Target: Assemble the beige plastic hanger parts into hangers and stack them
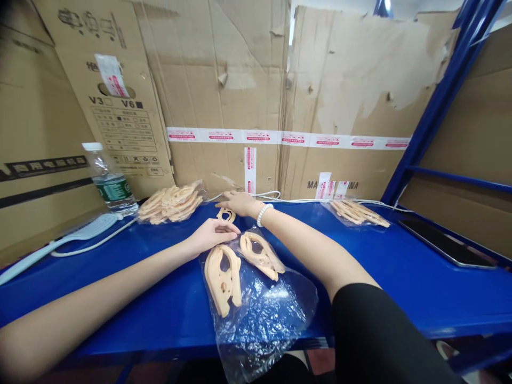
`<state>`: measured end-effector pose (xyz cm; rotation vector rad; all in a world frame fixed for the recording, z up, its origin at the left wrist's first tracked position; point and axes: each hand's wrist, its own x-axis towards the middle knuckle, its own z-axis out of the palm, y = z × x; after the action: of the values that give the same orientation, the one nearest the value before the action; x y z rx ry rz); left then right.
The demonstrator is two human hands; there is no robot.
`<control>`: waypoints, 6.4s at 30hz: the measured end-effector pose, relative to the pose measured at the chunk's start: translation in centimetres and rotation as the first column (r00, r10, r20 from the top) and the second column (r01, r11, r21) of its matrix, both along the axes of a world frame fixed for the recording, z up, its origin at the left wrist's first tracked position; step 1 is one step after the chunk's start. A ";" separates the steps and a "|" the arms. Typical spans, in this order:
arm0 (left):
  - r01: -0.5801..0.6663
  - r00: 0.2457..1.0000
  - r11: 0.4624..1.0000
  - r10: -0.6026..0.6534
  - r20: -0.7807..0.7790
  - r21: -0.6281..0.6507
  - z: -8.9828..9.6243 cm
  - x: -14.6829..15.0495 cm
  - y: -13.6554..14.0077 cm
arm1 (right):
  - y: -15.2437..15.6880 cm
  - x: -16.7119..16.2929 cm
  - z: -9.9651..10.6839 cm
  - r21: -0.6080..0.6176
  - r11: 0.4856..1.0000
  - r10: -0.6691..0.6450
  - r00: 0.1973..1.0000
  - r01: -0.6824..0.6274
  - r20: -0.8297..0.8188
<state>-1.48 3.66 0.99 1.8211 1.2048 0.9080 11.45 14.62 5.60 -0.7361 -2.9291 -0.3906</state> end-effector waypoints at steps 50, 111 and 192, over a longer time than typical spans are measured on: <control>0.725 0.682 0.520 -0.449 -0.577 0.452 5.4 1.1 -5.1 | -21.9 18.8 4.0 -0.337 0.927 -0.369 0.229 0.165 -0.901; 0.546 0.837 0.579 -0.348 -0.422 0.606 5.4 0.3 -4.6 | -26.2 10.8 -1.1 0.530 0.846 0.223 0.865 0.057 -0.449; 0.076 0.894 0.450 0.364 -0.261 0.890 -2.9 5.2 -18.4 | -26.1 16.9 -7.9 0.017 0.976 0.164 0.683 -0.217 -0.712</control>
<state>3.75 -14.78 -1.96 2.9306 1.2466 1.4972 28.33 -11.51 -2.29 -0.4327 -2.2366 0.0337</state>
